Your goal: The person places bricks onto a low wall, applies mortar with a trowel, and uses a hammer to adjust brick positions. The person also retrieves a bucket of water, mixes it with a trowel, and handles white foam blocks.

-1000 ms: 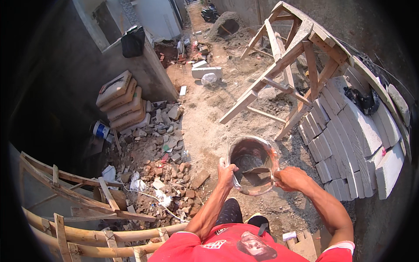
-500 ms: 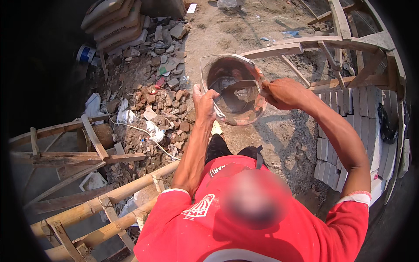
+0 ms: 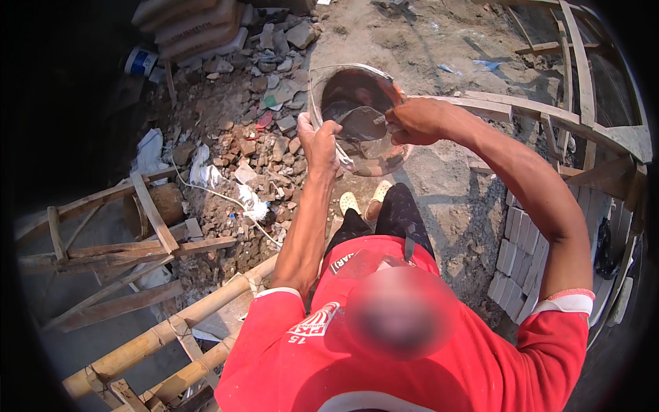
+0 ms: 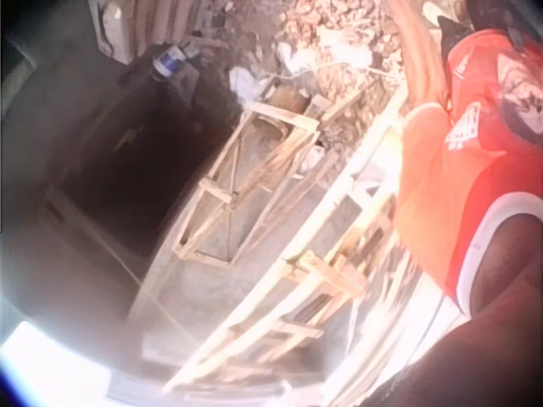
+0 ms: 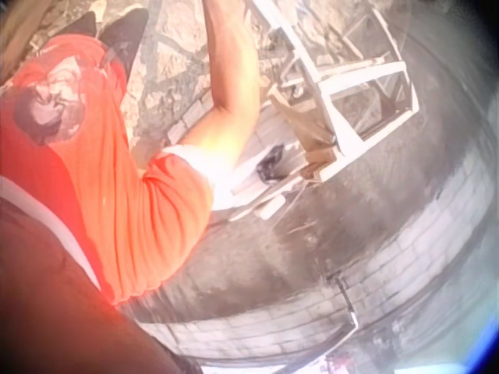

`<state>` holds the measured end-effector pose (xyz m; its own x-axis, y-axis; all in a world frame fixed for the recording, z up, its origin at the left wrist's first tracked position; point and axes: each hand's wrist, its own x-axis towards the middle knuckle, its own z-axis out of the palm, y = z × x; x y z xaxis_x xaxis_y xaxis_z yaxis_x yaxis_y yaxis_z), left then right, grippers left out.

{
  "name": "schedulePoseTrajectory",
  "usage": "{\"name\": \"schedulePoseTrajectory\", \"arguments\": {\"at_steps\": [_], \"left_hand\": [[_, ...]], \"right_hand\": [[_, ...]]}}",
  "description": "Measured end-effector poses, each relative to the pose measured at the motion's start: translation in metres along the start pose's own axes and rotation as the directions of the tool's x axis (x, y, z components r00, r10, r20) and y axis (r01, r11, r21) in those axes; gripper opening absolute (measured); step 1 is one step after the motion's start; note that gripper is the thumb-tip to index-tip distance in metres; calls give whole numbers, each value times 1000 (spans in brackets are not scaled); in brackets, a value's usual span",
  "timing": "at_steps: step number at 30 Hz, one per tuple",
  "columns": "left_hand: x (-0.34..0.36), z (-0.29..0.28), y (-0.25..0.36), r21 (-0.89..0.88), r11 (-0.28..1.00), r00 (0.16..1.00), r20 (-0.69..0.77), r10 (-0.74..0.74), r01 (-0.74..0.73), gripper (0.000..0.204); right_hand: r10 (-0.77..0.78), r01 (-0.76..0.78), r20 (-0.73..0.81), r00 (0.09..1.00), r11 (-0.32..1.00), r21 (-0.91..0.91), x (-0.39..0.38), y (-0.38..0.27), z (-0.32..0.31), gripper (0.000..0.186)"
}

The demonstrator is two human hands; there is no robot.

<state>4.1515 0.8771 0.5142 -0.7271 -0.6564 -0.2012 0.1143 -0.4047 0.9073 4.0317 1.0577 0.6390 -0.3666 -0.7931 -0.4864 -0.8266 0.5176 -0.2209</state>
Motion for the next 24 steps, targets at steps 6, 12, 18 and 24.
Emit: {"name": "schedulePoseTrajectory", "arguments": {"at_steps": [6,12,18,24], "left_hand": [[45,45,7,32,999,1000,8,21,-21,31],[110,98,14,64,998,997,74,-20,15,35],[153,126,4,-41,999,996,86,-18,21,35],[208,157,14,56,998,999,-21,-29,31,39]], "right_hand": [[108,-152,-119,987,863,-482,70,51,-34,17],[50,25,191,980,929,-370,94,110,-66,20],[124,-223,358,925,943,247,123,165,-101,26],[265,-270,-129,955,962,-23,149,199,-132,20]]}}
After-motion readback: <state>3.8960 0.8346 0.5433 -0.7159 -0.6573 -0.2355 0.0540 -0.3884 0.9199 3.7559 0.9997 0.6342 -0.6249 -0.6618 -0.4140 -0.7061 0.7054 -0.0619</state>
